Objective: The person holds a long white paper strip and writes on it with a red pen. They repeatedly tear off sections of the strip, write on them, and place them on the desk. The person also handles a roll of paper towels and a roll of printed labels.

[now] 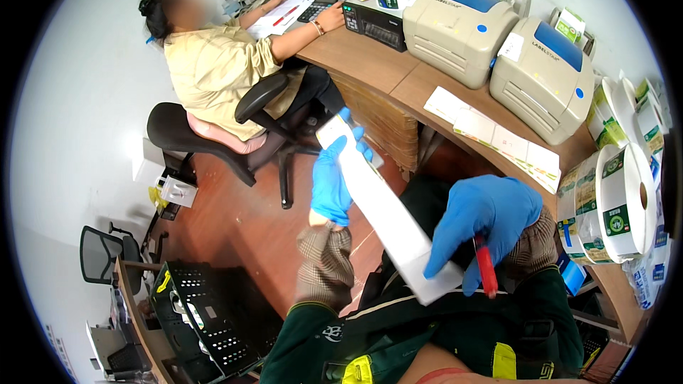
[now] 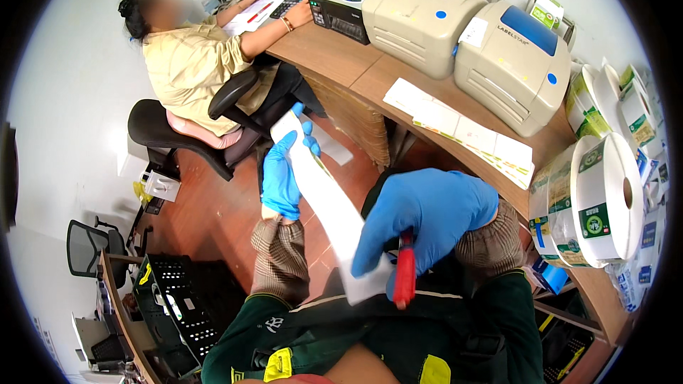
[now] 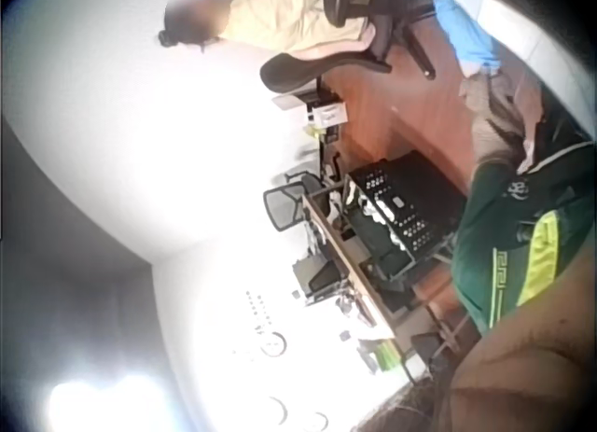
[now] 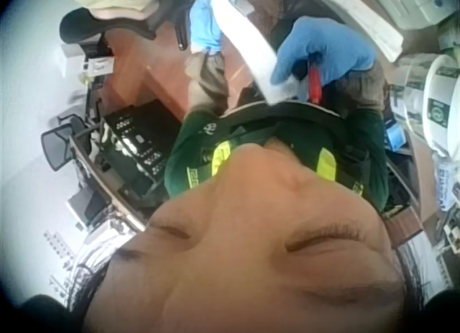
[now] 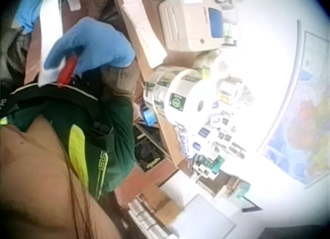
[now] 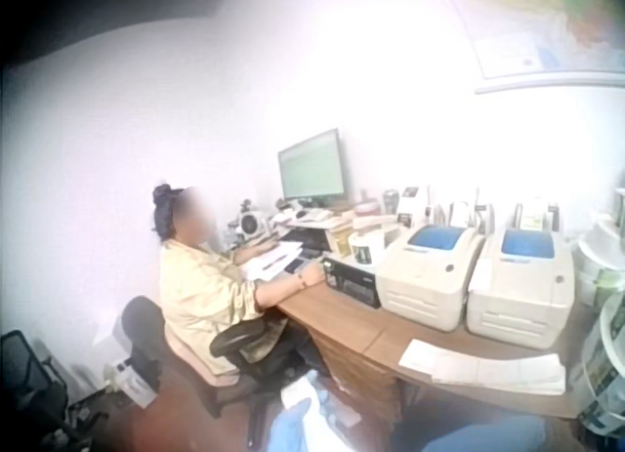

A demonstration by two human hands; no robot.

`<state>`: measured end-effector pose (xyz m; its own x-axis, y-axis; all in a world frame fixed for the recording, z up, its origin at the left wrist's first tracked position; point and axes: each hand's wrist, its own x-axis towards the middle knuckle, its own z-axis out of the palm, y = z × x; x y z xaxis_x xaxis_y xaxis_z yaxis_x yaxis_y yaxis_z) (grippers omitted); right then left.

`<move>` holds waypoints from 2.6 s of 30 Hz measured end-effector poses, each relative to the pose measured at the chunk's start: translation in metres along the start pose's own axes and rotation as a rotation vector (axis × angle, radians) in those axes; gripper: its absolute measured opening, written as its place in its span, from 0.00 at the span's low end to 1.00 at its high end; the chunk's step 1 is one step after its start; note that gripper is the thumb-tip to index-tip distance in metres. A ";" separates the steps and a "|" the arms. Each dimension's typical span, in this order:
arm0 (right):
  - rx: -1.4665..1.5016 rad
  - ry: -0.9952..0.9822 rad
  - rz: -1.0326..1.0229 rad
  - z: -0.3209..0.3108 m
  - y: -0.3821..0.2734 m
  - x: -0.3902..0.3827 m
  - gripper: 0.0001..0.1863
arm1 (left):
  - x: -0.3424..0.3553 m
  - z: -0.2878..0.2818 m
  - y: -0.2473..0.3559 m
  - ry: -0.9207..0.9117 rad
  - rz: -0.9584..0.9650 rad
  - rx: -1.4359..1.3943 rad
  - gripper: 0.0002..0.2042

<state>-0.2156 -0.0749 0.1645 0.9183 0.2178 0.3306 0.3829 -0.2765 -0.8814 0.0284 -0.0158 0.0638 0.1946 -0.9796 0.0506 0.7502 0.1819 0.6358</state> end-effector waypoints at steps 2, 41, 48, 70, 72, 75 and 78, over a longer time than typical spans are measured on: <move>-0.082 0.191 0.059 -0.005 0.001 -0.004 0.15 | -0.004 0.011 0.016 -0.071 -0.037 0.226 0.24; -0.743 0.862 0.366 -0.032 0.051 0.021 0.10 | 0.006 0.056 0.001 -0.178 0.127 0.834 0.22; -0.918 0.706 0.194 -0.008 0.048 0.023 0.10 | -0.020 0.041 -0.005 -0.175 -0.458 -0.054 0.26; -0.011 1.034 0.501 0.009 0.065 -0.015 0.21 | -0.015 0.056 -0.002 -0.202 -0.188 0.558 0.25; 0.141 1.106 0.366 -0.008 0.072 -0.014 0.16 | -0.018 0.054 -0.008 -0.199 -0.313 0.654 0.26; 0.237 1.190 0.311 -0.017 0.056 -0.002 0.13 | -0.020 0.058 -0.013 -0.258 -0.399 0.601 0.26; -0.202 1.200 0.127 -0.013 0.067 0.000 0.15 | -0.016 0.051 -0.021 -0.181 -0.511 0.510 0.26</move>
<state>-0.1890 -0.1055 0.1096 0.4197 -0.7931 0.4415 0.1940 -0.3968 -0.8972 -0.0223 -0.0079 0.0888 -0.2401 -0.9382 -0.2493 0.3238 -0.3195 0.8906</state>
